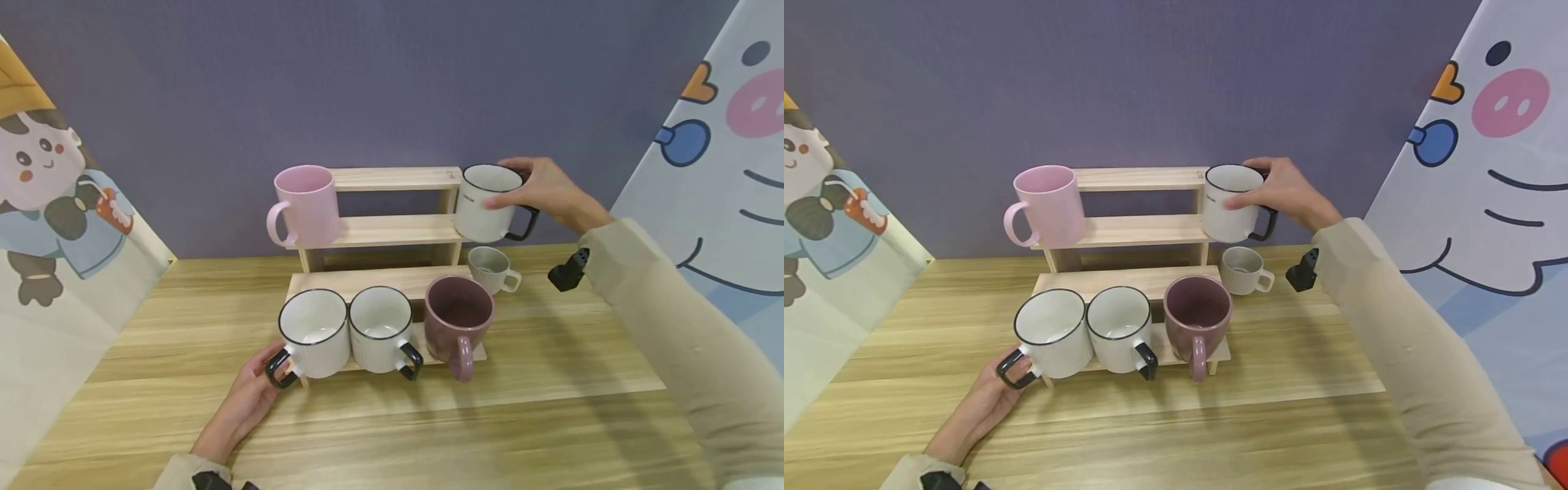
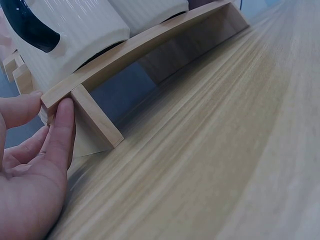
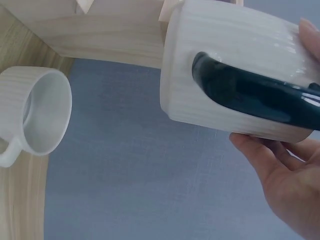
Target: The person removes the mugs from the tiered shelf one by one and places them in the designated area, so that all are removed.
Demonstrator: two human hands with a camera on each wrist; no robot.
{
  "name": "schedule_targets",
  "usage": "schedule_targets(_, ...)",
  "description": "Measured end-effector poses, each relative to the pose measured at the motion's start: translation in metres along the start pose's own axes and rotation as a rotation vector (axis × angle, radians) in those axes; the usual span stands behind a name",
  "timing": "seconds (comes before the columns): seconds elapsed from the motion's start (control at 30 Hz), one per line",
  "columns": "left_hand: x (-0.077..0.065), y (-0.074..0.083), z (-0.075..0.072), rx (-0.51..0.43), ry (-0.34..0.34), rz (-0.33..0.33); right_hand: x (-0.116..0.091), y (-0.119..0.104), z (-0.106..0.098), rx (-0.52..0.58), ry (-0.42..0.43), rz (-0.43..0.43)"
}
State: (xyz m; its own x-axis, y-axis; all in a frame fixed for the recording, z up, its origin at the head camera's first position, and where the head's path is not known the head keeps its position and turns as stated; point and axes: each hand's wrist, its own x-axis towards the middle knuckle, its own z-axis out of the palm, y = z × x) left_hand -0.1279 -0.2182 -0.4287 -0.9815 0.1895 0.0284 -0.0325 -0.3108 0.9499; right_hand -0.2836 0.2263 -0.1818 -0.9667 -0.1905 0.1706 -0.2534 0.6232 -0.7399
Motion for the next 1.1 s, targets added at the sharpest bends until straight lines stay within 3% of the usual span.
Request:
schedule_targets(0.6,0.0,0.0,-0.001,-0.035,-0.04,0.023,-0.011,0.016,-0.018,-0.03,0.011,0.017)
schedule_targets(1.1,-0.001,0.002,0.0,-0.013,0.002,-0.015,-0.017,0.041,-0.03,-0.127,0.025,0.101)
